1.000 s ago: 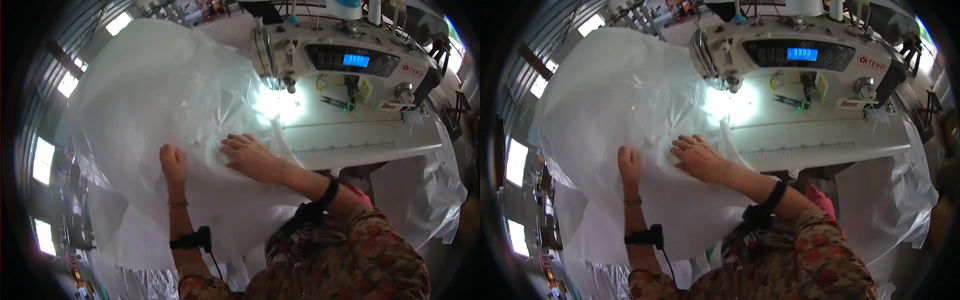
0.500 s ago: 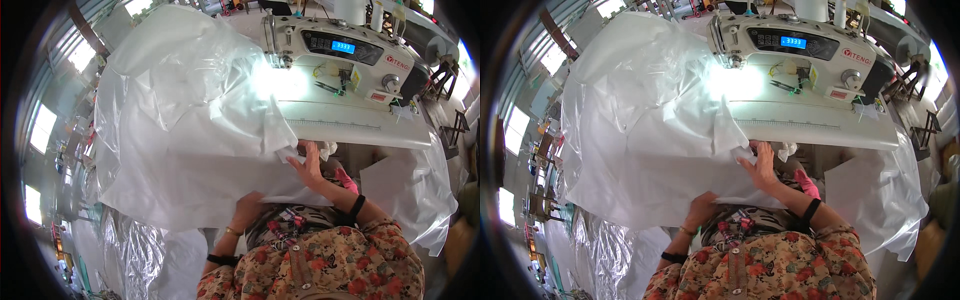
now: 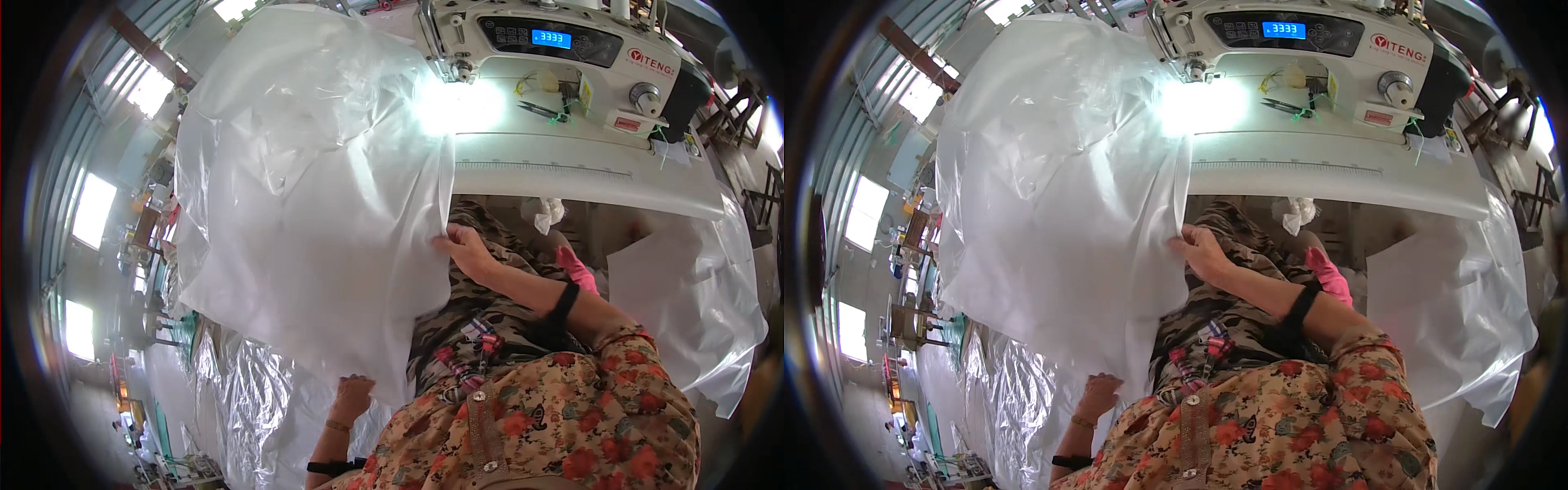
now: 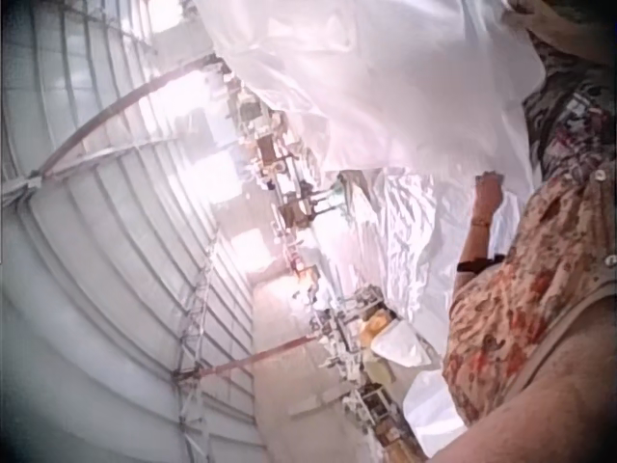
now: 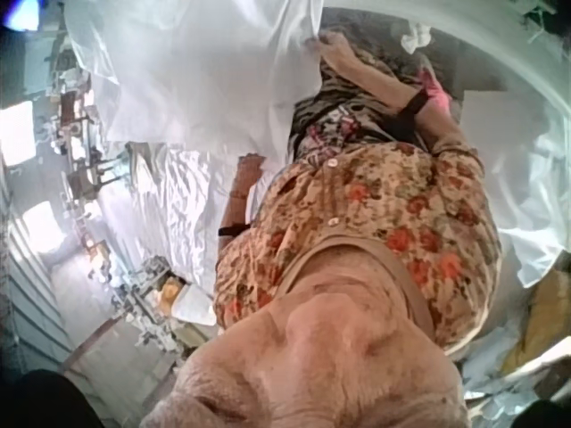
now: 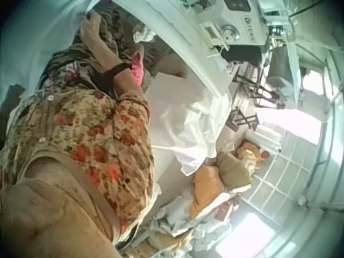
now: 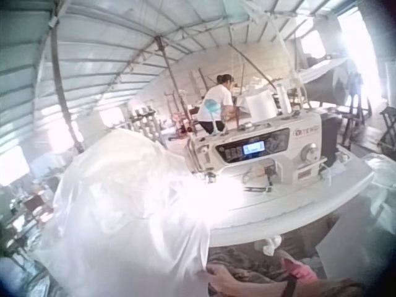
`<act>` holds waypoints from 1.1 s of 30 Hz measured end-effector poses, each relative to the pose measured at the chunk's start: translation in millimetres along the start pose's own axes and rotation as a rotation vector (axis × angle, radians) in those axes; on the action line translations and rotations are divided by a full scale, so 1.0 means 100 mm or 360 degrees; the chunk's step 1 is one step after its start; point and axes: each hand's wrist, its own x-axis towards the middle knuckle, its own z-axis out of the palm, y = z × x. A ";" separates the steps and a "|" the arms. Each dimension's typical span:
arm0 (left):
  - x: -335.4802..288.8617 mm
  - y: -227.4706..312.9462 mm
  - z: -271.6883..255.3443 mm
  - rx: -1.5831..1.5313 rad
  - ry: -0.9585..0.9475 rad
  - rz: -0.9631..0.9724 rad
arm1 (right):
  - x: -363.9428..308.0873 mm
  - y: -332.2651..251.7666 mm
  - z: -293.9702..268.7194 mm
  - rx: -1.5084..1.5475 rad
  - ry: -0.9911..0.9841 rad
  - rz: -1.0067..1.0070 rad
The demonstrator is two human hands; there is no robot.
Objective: Sewing large white plastic sheets together using an industrial sewing machine.
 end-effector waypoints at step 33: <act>1.81 -0.39 -4.14 0.0001 0.1720 0.0172 | -0.18 -0.95 -0.63 -0.0573 -0.0661 -0.0279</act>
